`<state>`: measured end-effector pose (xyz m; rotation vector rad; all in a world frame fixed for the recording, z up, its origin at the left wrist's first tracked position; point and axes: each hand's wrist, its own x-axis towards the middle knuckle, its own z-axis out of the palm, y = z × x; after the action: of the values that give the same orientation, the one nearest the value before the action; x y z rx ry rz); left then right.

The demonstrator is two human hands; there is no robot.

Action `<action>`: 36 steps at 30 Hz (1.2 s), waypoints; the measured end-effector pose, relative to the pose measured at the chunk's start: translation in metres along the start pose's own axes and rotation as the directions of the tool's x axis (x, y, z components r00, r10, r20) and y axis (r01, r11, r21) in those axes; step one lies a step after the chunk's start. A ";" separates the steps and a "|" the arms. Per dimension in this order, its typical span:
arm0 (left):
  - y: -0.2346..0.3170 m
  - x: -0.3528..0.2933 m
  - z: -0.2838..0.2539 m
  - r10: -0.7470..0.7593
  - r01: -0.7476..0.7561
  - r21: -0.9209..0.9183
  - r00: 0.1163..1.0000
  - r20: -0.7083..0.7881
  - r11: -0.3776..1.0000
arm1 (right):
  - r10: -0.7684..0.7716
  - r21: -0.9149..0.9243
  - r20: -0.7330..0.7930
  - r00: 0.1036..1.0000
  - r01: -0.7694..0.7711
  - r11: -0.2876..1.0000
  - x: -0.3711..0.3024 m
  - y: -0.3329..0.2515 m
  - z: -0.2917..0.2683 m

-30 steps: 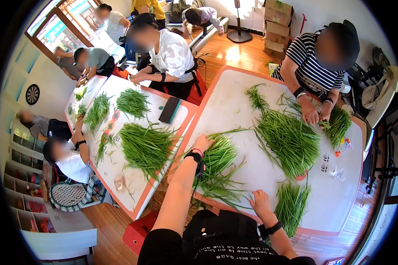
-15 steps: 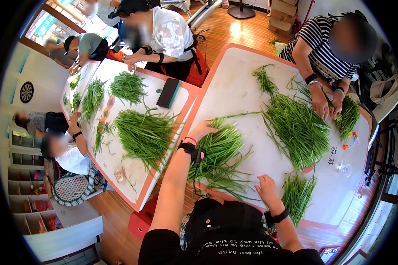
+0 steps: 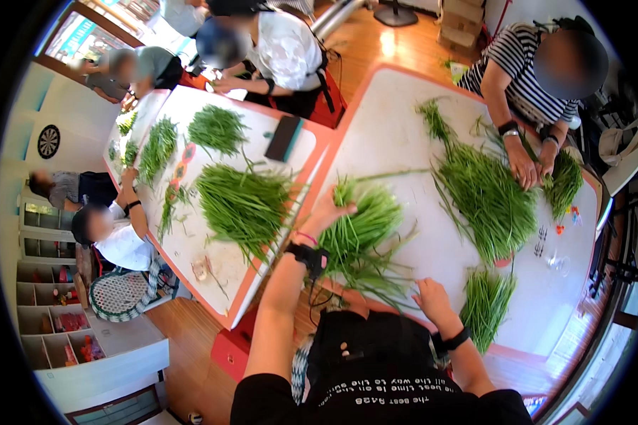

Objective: The person sorts and cleans bunches of long green leaves on a table by hand, picking through the stalks and separating them into piles.

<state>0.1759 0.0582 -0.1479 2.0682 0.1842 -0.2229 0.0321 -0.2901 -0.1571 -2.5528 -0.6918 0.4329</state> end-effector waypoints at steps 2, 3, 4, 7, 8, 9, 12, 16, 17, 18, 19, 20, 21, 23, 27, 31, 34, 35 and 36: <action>-0.007 0.000 0.006 0.033 -0.032 -0.042 0.999 0.017 0.999 | -0.058 -0.016 -0.025 0.998 0.058 0.998 -0.002 0.004 0.008; -0.011 -0.001 0.009 0.053 -0.053 0.018 0.998 -0.036 0.998 | -0.069 -0.021 -0.010 0.998 0.069 0.997 -0.002 0.004 0.011; -0.014 0.003 0.011 0.007 -0.007 -0.007 0.999 0.038 1.000 | -0.061 -0.025 0.003 0.998 0.061 0.998 -0.004 0.003 0.009; 0.008 -0.009 0.010 0.067 -0.051 0.135 0.991 -0.113 0.989 | -0.076 -0.036 0.003 0.997 0.076 0.996 -0.003 -0.006 -0.001; 0.022 -0.016 0.010 0.070 -0.050 0.171 0.991 -0.117 0.984 | -0.074 -0.045 0.013 0.997 0.074 0.996 -0.005 -0.006 -0.001; 0.036 -0.024 0.009 0.073 -0.046 0.206 0.990 -0.122 0.978 | -0.072 -0.053 0.024 0.997 0.073 0.996 -0.005 -0.006 -0.002; 0.037 -0.050 0.014 0.254 -0.217 0.169 0.937 -0.241 0.961 | -0.075 -0.091 0.055 0.996 0.080 0.993 -0.004 -0.010 -0.005; 0.110 -0.098 -0.006 0.257 -0.243 0.084 0.925 -0.279 0.966 | -0.126 -0.087 0.029 0.992 0.128 0.988 -0.010 -0.012 -0.003; 0.125 -0.109 -0.011 0.252 -0.256 0.024 0.923 -0.291 0.966 | -0.139 -0.082 0.025 0.990 0.140 0.987 -0.012 -0.012 -0.002; 0.128 -0.114 -0.012 0.307 -0.345 -0.061 0.892 -0.331 0.937 | -0.130 -0.088 0.045 0.991 0.133 0.987 -0.012 -0.015 -0.002; 0.132 -0.121 -0.013 0.359 -0.436 -0.141 0.854 -0.378 0.889 | -0.122 -0.098 0.063 0.991 0.128 0.987 -0.012 -0.017 -0.003; 0.146 -0.131 -0.019 0.345 -0.456 -0.304 0.869 -0.356 0.837 | -0.111 -0.107 0.086 0.990 0.120 0.987 -0.014 -0.020 -0.004; 0.154 -0.136 -0.026 0.336 -0.487 -0.357 0.849 -0.408 0.797 | -0.112 -0.103 0.096 0.989 0.122 0.987 -0.013 -0.022 -0.003; 0.162 -0.148 -0.039 0.298 -0.553 -0.451 0.801 -0.520 0.701 | -0.123 -0.103 0.127 0.984 0.137 0.985 -0.012 -0.026 -0.005; 0.179 -0.181 -0.060 0.247 -0.626 -0.447 0.717 -0.651 0.639 | -0.184 -0.018 -0.007 0.983 0.184 0.983 -0.011 -0.028 -0.005; 0.196 -0.217 -0.064 0.290 -0.534 -0.549 0.833 -0.471 0.644 | -0.115 0.252 -0.184 0.976 0.160 0.954 -0.011 -0.038 -0.040; 0.197 -0.237 -0.043 0.204 -0.322 -0.648 0.946 -0.253 0.690 | -0.080 0.458 -0.372 0.925 0.258 0.850 -0.004 -0.078 -0.088; 0.195 -0.244 -0.034 0.169 -0.254 -0.665 0.967 -0.191 0.702 | -0.072 0.518 -0.361 0.930 0.264 0.814 -0.005 -0.100 -0.109; 0.189 -0.243 -0.021 0.159 -0.210 -0.681 0.978 -0.138 0.701 | -0.025 0.634 -0.350 0.936 0.257 0.729 -0.005 -0.114 -0.121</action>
<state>-0.0162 -0.0240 0.0788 1.3184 0.0779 0.0500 0.0326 -0.2467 0.0033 -1.7950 -0.4834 0.1572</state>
